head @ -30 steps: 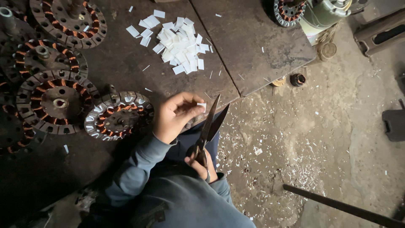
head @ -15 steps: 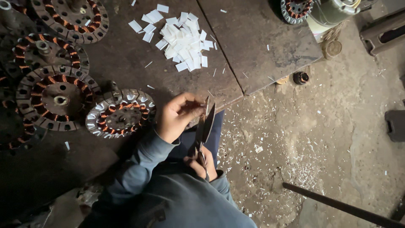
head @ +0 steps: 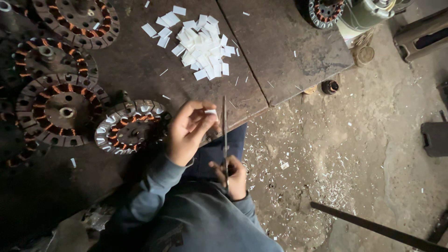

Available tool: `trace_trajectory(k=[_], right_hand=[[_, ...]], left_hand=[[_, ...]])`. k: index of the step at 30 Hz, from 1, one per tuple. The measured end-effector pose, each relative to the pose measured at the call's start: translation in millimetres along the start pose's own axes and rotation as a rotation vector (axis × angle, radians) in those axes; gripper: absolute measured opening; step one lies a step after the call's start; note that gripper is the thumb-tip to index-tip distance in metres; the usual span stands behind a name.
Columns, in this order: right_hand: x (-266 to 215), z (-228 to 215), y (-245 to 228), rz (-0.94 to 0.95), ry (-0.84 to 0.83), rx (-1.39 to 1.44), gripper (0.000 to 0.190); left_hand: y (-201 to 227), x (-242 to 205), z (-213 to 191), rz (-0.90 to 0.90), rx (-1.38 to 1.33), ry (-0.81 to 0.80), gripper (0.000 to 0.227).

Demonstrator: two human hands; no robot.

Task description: The person cuts small white rectangular pieces with scissors and inserts them into slots on circular copper-wound stator components. The person repeatedly picks up pieces, trims them, and places them into the stator slots on a cluttered workbench.

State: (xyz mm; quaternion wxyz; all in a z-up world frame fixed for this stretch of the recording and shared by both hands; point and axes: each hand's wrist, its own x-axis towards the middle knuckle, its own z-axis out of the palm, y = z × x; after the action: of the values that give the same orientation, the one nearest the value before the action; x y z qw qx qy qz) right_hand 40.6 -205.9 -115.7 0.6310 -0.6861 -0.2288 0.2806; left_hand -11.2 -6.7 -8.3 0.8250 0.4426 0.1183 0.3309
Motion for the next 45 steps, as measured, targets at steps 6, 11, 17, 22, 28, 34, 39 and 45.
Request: trace_trajectory(k=[6, 11, 17, 22, 28, 34, 39, 45], right_hand=[[11.9, -17.5, -28.9, 0.109, 0.020, -0.113, 0.036], [6.8, -9.7, -29.2, 0.157, -0.036, -0.047, 0.035], [-7.5, -14.4, -37.6, 0.210, -0.198, -0.042, 0.029], [-16.0, -7.8, -52.0, 0.166, -0.331, -0.014, 0.027], [-15.4, -6.9, -60.8, 0.109, -0.366, 0.004, 0.025], [-10.2, -7.1, -54.7, 0.098, -0.334, 0.059, 0.026], [-17.0, -11.9, -40.3, 0.082, -0.262, -0.001, 0.030], [-19.1, -9.5, -38.5, 0.103, -0.165, 0.037, 0.039]], left_hand=[[3.9, -3.6, -3.3, -0.018, 0.042, 0.090, 0.022], [-2.7, -0.3, -2.8, -0.038, -0.004, 0.010, 0.017], [-5.3, 3.5, -5.4, -0.070, -0.004, -0.024, 0.018], [-1.7, 7.6, -3.6, 0.031, 0.058, -0.039, 0.019], [-10.4, 6.1, -3.4, 0.070, 0.056, -0.091, 0.040], [-19.8, 0.0, -2.0, -0.041, 0.001, -0.148, 0.035], [-16.0, 0.8, 1.4, -0.015, 0.053, -0.173, 0.031], [-3.7, 1.6, 8.9, 0.052, 0.083, -0.079, 0.034]])
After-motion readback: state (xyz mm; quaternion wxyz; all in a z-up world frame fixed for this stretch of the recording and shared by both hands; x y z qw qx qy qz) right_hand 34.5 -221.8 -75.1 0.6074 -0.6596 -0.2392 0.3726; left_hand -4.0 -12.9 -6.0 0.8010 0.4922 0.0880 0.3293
